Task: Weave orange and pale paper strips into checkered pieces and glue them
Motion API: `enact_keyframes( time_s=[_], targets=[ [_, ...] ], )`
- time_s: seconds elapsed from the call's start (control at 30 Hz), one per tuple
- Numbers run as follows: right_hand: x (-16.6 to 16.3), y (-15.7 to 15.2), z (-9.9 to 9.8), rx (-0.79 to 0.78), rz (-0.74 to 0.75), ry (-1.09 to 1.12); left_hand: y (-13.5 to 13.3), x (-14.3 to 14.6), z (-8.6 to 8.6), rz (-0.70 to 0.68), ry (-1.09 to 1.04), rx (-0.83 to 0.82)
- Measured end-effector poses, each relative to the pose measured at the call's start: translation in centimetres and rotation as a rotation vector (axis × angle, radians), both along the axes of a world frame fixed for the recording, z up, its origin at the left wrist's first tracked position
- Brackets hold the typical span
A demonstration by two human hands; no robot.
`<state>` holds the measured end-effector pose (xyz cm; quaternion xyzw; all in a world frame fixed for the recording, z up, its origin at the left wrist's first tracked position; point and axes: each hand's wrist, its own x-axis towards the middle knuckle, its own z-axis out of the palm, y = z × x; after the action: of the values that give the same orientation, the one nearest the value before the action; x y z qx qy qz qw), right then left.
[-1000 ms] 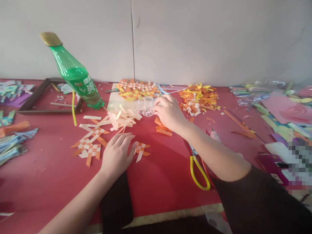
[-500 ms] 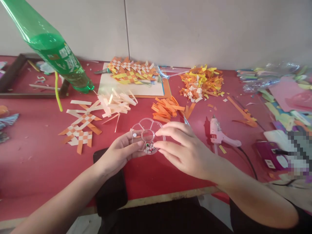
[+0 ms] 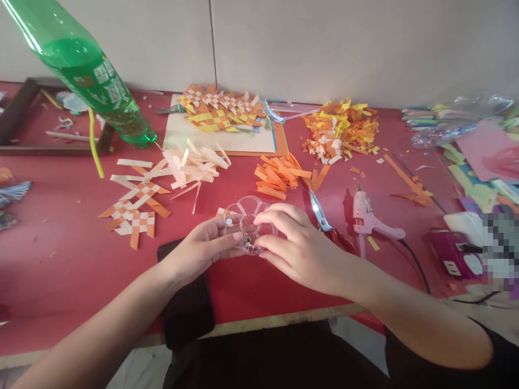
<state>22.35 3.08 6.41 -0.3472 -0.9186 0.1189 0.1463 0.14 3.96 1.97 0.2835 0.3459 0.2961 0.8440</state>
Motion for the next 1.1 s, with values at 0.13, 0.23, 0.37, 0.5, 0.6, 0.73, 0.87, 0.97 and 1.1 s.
enact_keyframes(
  time_s=[0.13,0.23,0.37,0.5,0.6,0.73,0.87,0.97,1.1],
  targets=[
    [-0.2,0.1,-0.3,0.022,0.022,-0.025,0.0,-0.1,0.0,-0.028,-0.002,0.021],
    [-0.3,0.2,-0.5,0.019,0.035,-0.053,0.0,-0.1,-0.3,-0.043,0.000,0.026],
    [-0.2,0.2,-0.8,-0.016,0.051,-0.035,-0.2,-0.1,-0.7,-0.054,0.029,0.013],
    [0.0,0.3,-1.0,-0.094,0.047,0.004,-0.2,0.0,-0.8,-0.061,0.040,0.016],
    [0.1,0.4,-0.6,-0.188,0.031,0.057,-0.3,0.1,-0.8,-0.065,0.037,0.010],
    [0.7,0.7,0.3,-0.256,-0.014,0.172,-0.2,0.2,-0.5,-0.003,0.072,0.020],
    [1.6,0.0,-0.7,-0.242,-0.076,0.135,0.0,0.3,-0.3,0.114,0.134,-0.002],
    [1.9,-1.2,-2.9,-0.221,-0.088,-0.009,0.2,0.3,-0.3,0.179,0.146,-0.001],
    [2.1,-2.1,-4.4,-0.255,-0.119,-0.048,0.2,0.2,-0.4,0.185,0.136,-0.010]
  ],
)
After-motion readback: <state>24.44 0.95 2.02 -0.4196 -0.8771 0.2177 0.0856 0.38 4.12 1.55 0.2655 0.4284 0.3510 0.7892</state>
